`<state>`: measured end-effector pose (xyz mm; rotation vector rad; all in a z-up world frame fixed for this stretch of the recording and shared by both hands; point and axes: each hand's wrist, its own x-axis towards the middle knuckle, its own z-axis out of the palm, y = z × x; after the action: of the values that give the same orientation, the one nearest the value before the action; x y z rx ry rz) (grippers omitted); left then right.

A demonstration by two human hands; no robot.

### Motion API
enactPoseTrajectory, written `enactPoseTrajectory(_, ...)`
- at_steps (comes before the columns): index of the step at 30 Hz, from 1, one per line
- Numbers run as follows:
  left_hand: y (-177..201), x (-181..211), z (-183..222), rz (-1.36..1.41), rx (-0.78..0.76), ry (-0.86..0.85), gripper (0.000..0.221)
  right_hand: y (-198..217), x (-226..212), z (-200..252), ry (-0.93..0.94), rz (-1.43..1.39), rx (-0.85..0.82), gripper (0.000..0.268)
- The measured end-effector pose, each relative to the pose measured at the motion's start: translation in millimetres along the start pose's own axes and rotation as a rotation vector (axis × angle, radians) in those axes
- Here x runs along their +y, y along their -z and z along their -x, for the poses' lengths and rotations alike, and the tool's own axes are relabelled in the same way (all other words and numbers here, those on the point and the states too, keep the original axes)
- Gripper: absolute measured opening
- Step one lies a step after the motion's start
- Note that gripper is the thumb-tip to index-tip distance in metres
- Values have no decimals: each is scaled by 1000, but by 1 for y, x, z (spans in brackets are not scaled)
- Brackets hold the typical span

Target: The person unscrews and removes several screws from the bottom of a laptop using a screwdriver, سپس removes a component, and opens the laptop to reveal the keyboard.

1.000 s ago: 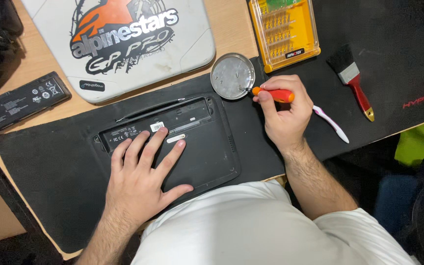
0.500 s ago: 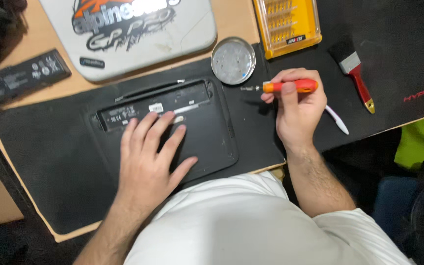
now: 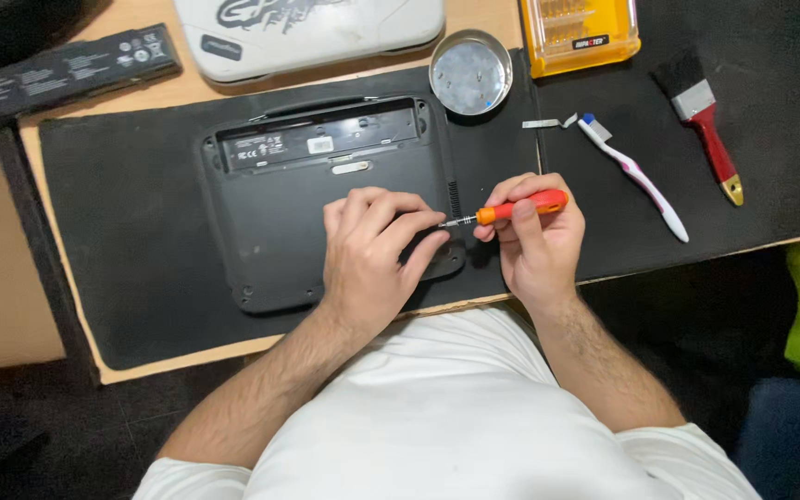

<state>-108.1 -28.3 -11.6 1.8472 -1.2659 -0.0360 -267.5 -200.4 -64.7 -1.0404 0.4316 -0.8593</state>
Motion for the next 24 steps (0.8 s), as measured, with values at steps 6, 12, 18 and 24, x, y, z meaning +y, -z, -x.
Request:
enactPoseTrajectory(6, -3, -2, 8, -51, 65, -51, 8, -1, 4, 0, 62, 34, -75, 38)
enactPoseTrajectory(12, -5, -11, 14, -42, 105, -82, 11, -11, 1, 8, 186, 120, -172, 37)
enactPoseTrajectory(18, -5, -9, 14, -60, 95, -78, 13, -11, -4, 8, 255, 139, -172, 35)
enactPoseTrajectory(24, -3, -7, 11, -71, 60, -85, 14, -16, -8, 9, 248, 170, -217, 30)
